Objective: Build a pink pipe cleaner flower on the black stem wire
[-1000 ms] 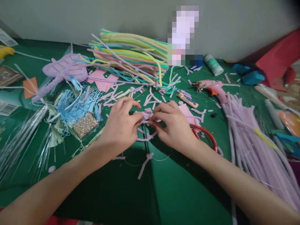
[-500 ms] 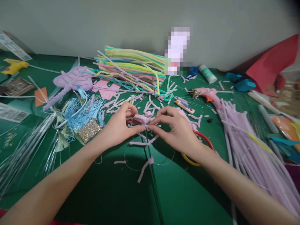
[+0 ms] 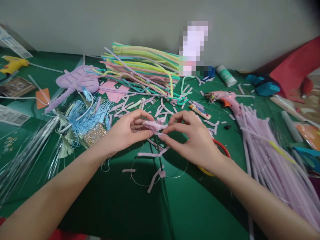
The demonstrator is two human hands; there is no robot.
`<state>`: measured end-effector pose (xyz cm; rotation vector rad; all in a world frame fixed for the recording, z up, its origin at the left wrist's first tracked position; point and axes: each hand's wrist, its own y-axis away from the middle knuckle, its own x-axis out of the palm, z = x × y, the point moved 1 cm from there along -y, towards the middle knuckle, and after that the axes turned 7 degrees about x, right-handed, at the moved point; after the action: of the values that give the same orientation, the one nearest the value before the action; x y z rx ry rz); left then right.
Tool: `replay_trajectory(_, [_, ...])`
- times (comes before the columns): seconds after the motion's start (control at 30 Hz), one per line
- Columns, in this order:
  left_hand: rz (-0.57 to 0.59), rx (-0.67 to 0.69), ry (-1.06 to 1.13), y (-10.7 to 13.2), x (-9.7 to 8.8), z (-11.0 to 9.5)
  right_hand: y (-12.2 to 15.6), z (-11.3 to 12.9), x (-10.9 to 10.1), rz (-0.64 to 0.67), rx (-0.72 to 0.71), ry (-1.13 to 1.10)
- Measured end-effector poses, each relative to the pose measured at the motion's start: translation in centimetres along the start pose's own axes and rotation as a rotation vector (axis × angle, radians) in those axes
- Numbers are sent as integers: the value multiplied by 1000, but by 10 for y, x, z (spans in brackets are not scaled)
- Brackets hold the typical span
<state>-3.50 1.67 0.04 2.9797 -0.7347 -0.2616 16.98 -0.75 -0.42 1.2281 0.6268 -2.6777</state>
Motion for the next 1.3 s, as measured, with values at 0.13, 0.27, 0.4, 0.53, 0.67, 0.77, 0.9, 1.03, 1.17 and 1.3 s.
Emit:
replay_trajectory(0.13, [1,-15,-8,0,-1,-1,1,1,0,12,-14,19])
replay_trajectory(0.27, [9,-39,-21,-1,-1,-2,2,3,0,14,-10,22])
replay_trajectory(0.4, [-1,-35,-51,-1,0,-2,4,5,1,17,14,33])
replay_trajectory(0.53, [9,-13,-22,-3,0,1,7,6,3,52,10,68])
replay_trajectory(0.67, [6,12,-59,-5,1,6,10,7,3,106,-21,86])
replay_trajectory(0.77, [12,24,-92,-5,2,8,10,9,2,137,-11,92])
replay_trajectory(0.9, [73,98,-164,-1,-1,3,8,11,-2,228,103,42])
replay_trajectory(1.03, [195,174,-242,3,-10,-3,8,8,-5,323,163,52])
replay_trajectory(1.17, [253,121,-350,4,-19,-3,9,3,-5,275,194,87])
replay_trajectory(1.3, [96,213,-665,8,-16,-6,9,4,-3,279,281,56])
